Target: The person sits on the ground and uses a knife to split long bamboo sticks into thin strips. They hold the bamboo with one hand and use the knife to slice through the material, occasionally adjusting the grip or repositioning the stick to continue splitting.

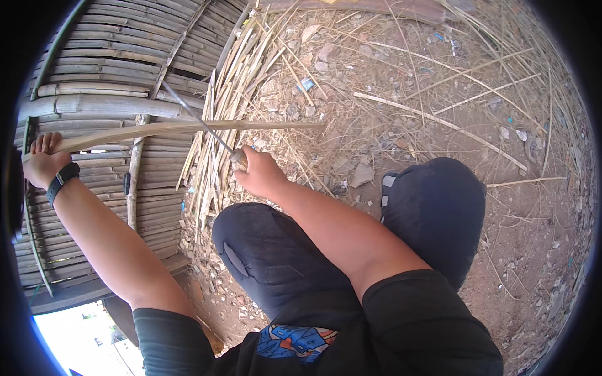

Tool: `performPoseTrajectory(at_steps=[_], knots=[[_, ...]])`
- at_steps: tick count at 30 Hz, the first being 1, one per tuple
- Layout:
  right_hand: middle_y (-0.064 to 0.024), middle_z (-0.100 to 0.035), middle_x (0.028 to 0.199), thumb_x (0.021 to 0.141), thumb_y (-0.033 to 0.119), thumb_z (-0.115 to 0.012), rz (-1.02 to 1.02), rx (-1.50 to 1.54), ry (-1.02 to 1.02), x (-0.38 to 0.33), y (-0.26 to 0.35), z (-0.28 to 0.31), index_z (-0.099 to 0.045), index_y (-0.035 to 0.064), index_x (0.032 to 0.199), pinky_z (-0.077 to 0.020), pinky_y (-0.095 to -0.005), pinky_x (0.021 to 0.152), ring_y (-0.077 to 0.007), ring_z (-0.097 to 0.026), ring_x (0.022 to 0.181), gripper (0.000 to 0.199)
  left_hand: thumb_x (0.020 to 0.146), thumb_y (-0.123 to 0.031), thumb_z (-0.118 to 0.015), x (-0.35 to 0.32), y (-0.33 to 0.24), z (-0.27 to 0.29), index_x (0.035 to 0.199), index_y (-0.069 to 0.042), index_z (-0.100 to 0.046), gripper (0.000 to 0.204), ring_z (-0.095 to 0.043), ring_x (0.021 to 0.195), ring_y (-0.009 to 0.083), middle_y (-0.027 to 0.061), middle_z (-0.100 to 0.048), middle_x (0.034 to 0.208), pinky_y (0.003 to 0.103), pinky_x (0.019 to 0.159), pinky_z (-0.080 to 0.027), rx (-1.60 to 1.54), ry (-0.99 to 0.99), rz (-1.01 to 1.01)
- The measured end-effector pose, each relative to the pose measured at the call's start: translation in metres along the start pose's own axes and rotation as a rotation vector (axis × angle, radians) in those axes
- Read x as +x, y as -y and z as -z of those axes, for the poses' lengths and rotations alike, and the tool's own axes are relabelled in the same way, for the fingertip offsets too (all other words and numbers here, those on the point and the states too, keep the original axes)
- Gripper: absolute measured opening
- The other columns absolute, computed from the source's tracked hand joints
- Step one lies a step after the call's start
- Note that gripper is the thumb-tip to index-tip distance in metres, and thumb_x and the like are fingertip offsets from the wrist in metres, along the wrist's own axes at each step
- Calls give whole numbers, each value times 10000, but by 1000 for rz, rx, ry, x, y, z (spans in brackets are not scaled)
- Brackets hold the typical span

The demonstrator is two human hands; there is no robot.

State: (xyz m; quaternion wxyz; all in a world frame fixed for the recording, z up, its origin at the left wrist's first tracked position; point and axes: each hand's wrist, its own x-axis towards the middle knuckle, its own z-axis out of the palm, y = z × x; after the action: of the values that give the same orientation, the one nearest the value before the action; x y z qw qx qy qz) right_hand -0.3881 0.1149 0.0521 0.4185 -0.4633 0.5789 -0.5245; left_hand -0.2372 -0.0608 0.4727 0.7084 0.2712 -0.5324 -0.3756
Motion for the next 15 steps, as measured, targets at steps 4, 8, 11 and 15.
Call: performPoseTrajectory(at_steps=[4, 8, 11, 15], knots=[[-211, -691, 901, 787, 177, -693, -184, -53, -198, -17, -100, -3, -583, -32, 1109, -542, -400, 680, -307, -691, 734, 400, 969, -680, -112, -40, 4, -35, 749, -79, -349, 682, -296, 514, 161, 39, -339, 626, 268, 480, -283, 145, -63, -67], [-186, -700, 923, 792, 195, -694, -577, -13, -294, -2, -127, -1, -600, -19, 1090, -537, -383, 662, -282, -696, 777, 379, 979, -674, -102, -65, -8, -55, 846, -41, -396, 710, -299, 515, 157, 53, -389, 679, 266, 480, -298, 118, -161, -103], [-113, -637, 800, 807, 168, -721, -465, 307, -303, 18, -88, 20, -563, -7, 1081, -481, -327, 539, -181, -611, 623, 362, 980, -681, -121, -84, 3, -86, 874, -53, -392, 692, -320, 518, 154, 52, -408, 681, 271, 490, -308, 88, -134, -87], [-29, -537, 714, 855, 120, -698, -306, 660, -323, 32, 47, 61, -497, 31, 1007, -424, -264, 472, -100, -501, 534, 267, 976, -697, -183, -102, -6, -129, 903, -26, -433, 720, -376, 520, 155, 70, -469, 701, 269, 491, -332, 22, -5, -72]])
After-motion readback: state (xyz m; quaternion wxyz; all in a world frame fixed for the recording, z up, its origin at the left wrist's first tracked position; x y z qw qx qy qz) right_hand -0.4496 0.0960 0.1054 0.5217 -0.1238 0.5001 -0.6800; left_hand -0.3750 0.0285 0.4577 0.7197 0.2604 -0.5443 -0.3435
